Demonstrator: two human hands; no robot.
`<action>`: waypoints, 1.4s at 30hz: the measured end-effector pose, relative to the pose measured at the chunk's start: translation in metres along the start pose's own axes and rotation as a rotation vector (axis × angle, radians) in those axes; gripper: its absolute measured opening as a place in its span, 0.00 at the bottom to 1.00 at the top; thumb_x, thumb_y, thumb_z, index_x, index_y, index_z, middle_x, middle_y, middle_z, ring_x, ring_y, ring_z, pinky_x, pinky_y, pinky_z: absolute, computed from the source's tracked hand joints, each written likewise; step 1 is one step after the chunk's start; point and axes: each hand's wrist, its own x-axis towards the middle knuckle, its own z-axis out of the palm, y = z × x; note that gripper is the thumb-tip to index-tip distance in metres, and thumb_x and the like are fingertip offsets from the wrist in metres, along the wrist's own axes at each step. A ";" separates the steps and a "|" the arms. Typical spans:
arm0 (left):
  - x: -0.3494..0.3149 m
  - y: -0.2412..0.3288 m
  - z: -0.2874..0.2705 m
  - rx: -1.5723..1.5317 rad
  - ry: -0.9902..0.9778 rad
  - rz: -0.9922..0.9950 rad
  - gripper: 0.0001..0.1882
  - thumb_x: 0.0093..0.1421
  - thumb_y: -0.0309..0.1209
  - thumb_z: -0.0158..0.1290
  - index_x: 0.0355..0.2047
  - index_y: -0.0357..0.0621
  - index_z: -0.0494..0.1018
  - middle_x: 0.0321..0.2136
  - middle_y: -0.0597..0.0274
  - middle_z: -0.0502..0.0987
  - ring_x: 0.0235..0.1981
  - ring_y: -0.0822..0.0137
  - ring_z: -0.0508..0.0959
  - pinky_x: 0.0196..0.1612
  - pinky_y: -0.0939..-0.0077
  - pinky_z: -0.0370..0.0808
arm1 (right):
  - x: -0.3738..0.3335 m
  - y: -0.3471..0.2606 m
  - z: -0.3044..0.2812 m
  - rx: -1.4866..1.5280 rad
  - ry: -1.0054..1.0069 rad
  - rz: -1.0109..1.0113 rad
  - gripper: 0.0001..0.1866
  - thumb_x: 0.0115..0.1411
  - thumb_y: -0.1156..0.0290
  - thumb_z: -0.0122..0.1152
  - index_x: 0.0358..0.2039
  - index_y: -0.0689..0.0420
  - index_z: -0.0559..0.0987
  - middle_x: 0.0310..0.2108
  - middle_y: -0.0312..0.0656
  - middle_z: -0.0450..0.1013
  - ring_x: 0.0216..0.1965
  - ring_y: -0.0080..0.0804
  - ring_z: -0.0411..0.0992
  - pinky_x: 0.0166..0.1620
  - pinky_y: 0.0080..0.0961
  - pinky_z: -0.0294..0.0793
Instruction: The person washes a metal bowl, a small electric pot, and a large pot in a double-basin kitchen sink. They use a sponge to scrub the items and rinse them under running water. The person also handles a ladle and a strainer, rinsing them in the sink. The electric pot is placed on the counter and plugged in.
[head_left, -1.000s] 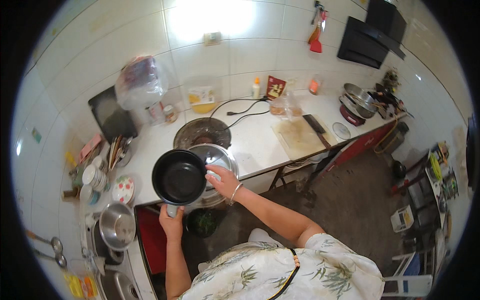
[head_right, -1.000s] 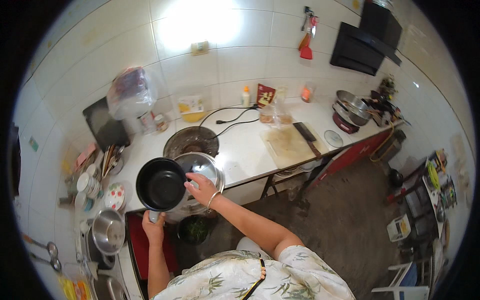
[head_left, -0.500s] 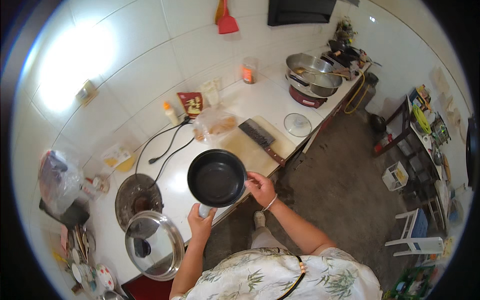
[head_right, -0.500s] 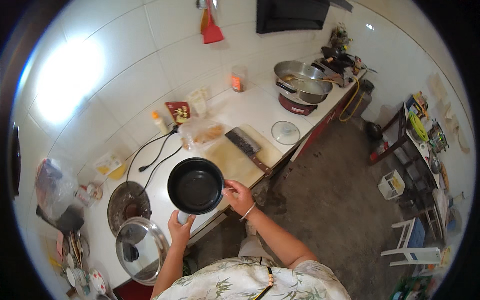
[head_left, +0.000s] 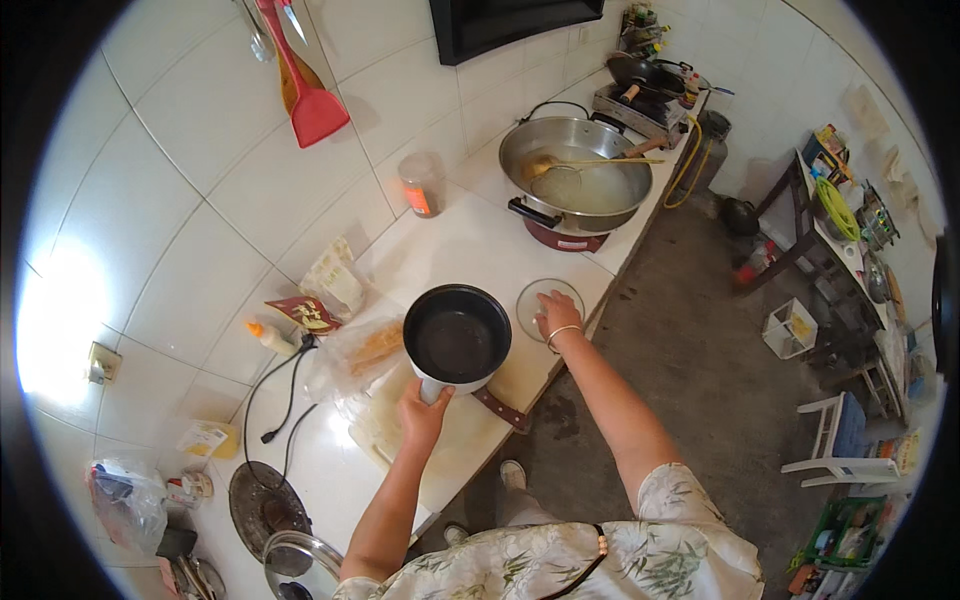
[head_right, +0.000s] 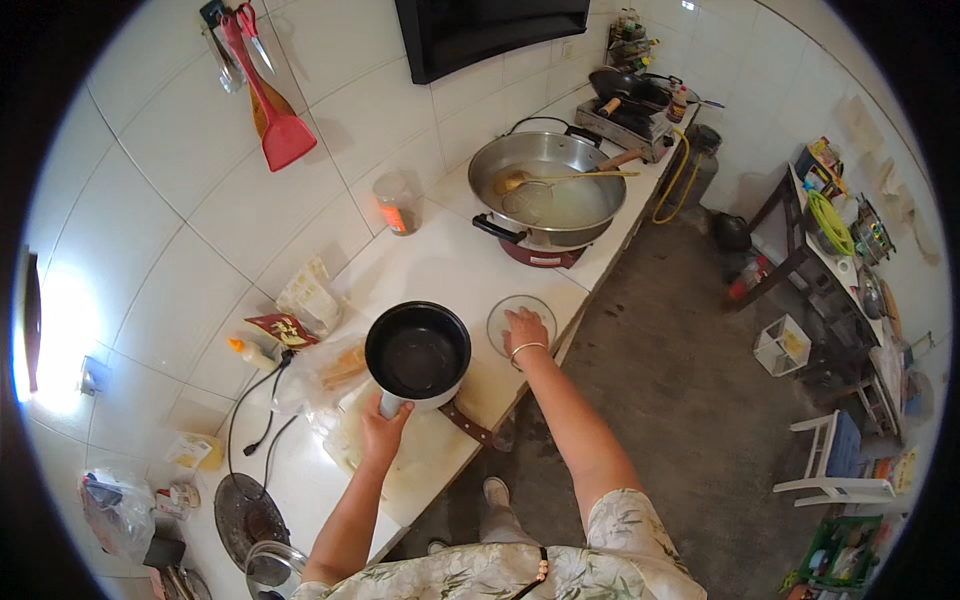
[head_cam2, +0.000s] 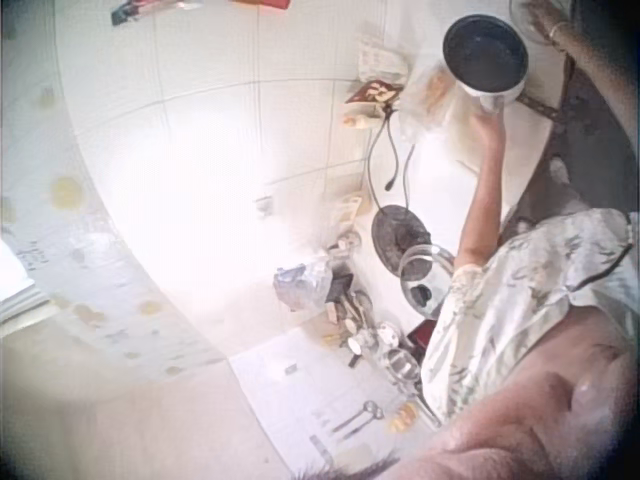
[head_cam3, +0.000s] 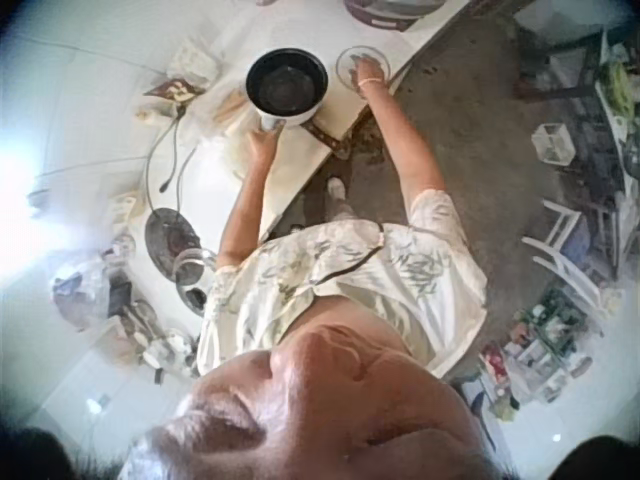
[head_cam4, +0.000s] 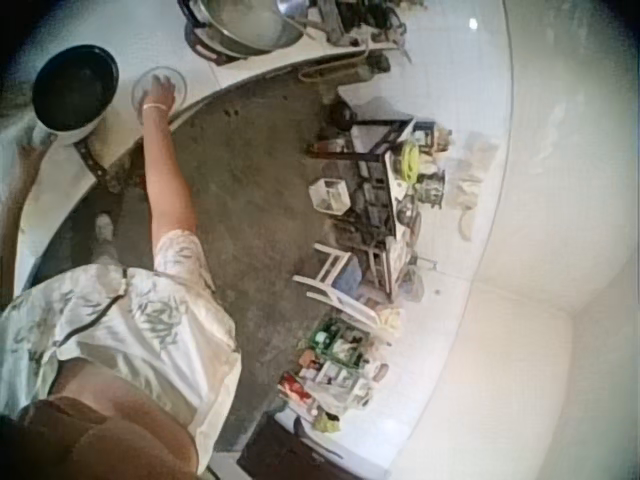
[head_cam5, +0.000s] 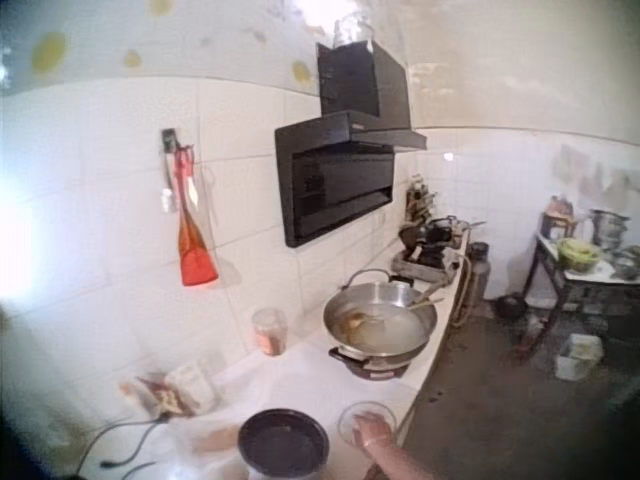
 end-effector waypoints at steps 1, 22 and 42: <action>0.004 0.000 0.001 -0.016 -0.029 -0.009 0.18 0.44 0.35 0.64 0.32 0.37 0.72 0.25 0.46 0.76 0.27 0.51 0.76 0.31 0.63 0.71 | 0.010 0.006 0.007 -0.041 -0.108 0.101 0.24 0.52 0.70 0.57 0.51 0.49 0.69 0.55 0.50 0.60 0.56 0.46 0.60 0.52 0.36 0.66; -0.061 -0.002 -0.056 -0.127 0.019 0.055 0.15 0.47 0.31 0.62 0.33 0.38 0.73 0.26 0.48 0.75 0.27 0.51 0.75 0.31 0.65 0.71 | -0.074 -0.158 -0.132 0.565 0.008 -0.578 0.13 0.44 0.74 0.62 0.34 0.54 0.76 0.32 0.42 0.69 0.28 0.35 0.71 0.32 0.26 0.73; -0.223 -0.133 -0.217 -0.144 0.424 -0.190 0.17 0.44 0.33 0.63 0.33 0.38 0.72 0.28 0.50 0.75 0.31 0.51 0.75 0.35 0.64 0.71 | -0.226 -0.391 -0.018 0.731 -0.463 -0.899 0.11 0.52 0.72 0.59 0.38 0.58 0.77 0.35 0.45 0.71 0.27 0.35 0.72 0.33 0.25 0.72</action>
